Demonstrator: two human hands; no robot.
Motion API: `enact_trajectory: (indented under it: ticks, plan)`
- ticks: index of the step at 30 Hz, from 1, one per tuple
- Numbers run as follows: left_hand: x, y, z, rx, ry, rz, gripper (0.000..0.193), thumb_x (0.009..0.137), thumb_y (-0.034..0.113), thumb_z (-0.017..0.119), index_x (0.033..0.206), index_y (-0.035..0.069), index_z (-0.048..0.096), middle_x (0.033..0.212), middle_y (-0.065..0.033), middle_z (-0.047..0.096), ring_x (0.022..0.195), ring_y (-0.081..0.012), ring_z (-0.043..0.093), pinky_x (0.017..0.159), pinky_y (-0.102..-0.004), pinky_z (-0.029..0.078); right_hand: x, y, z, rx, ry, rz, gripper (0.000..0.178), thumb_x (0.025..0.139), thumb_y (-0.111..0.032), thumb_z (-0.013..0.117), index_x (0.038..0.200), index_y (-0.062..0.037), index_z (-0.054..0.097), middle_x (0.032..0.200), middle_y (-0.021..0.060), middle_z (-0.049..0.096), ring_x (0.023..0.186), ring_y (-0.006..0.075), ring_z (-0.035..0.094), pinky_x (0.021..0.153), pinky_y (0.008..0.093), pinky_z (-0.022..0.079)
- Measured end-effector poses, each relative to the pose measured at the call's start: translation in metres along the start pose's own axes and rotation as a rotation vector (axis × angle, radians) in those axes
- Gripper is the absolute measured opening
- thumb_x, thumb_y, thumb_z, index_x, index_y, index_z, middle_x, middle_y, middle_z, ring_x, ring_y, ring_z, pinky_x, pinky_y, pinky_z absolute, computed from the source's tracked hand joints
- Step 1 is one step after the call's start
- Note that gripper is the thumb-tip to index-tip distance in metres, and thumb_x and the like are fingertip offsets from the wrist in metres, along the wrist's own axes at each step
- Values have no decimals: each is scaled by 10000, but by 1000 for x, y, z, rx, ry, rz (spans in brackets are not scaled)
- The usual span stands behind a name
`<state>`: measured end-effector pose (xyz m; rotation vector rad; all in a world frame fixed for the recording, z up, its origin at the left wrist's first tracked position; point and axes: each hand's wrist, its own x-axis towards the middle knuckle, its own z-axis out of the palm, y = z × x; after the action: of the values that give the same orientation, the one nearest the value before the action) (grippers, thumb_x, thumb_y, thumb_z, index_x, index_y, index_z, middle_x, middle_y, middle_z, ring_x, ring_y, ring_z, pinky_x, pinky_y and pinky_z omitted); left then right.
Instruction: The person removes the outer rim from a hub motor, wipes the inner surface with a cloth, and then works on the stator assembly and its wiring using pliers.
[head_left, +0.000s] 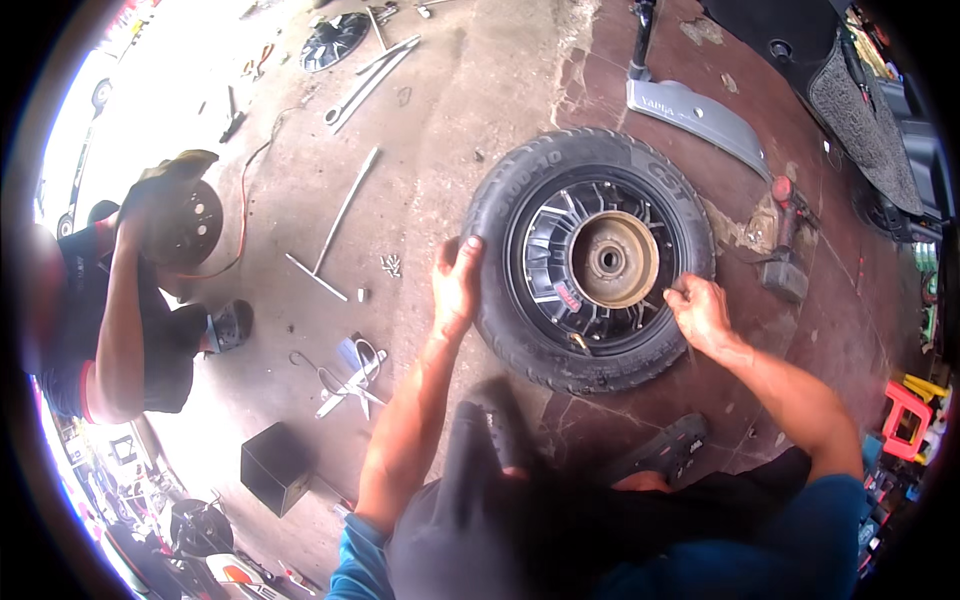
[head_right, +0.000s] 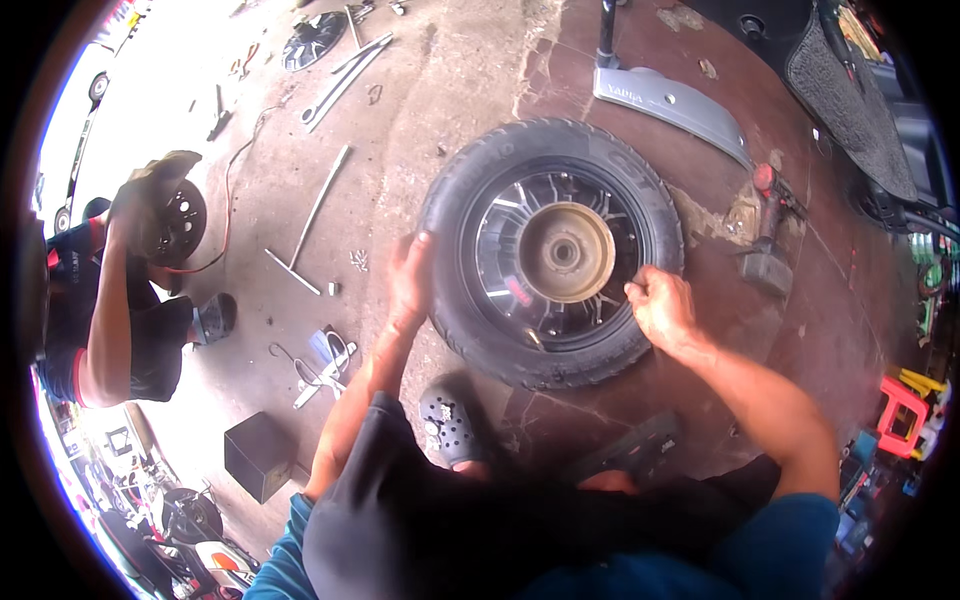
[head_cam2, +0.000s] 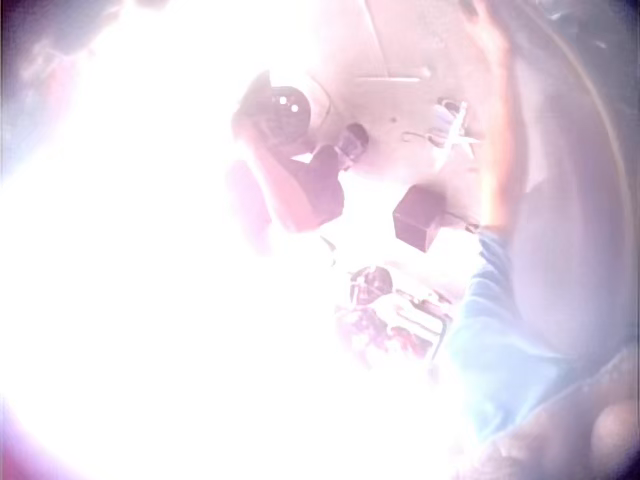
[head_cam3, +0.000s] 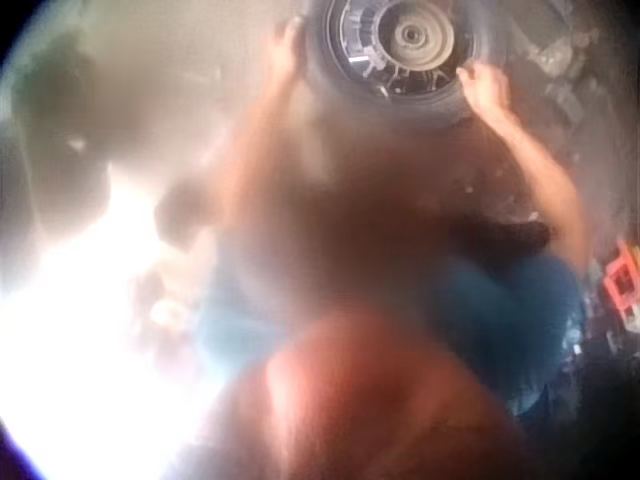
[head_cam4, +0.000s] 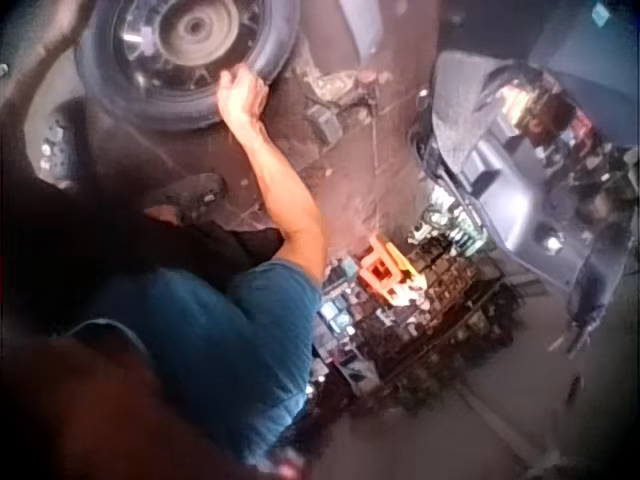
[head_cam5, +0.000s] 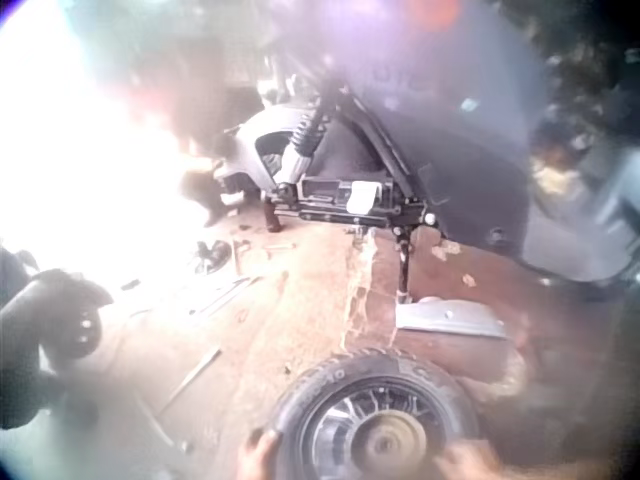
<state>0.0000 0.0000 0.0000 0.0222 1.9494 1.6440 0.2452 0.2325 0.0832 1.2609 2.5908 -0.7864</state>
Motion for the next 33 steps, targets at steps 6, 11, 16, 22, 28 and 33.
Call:
enact_trajectory:
  ticks: [6,11,16,22,28,33]
  plan:
    - [3,3,-1,19,16,31,591,877,408,676,1192,-76,555,1074,-187,635,977,-219,576,878,-334,463,-3,-11,22,499,81,594,224,844,-205,683,738,-16,625,653,90,621,618,207,601,615,385,471]
    - [9,-1,15,-100,-78,-11,656,880,442,674,1192,-116,527,1032,-164,623,940,-194,570,842,-311,475,5,39,17,108,121,285,330,817,-311,679,855,12,626,666,141,623,644,253,615,633,418,482]
    - [18,-19,-7,-195,-30,58,482,906,374,658,1122,-53,600,978,-104,637,872,-161,567,803,-295,469,6,2,-17,-2,94,-255,194,880,-203,629,920,-13,634,831,156,621,767,332,616,689,425,493]
    - [17,-20,3,-155,-70,16,530,902,409,647,1158,-52,592,1011,-110,636,918,-169,562,844,-311,457,12,33,-27,-304,50,-681,111,846,-104,636,926,-26,631,865,126,578,825,339,584,716,424,501]
    - [16,-21,-1,-187,-54,-1,550,904,408,643,1187,-58,571,1039,-121,630,934,-177,565,859,-306,451,12,32,-22,-326,27,-776,86,838,-104,612,853,-20,621,844,121,570,849,308,590,739,412,518]
    - [19,-23,-2,-170,-64,-4,545,904,403,642,1183,-60,573,1039,-123,631,941,-178,563,866,-311,448,20,33,-28,-544,-23,-949,96,774,-129,592,836,-58,610,836,50,544,854,225,564,727,359,502]
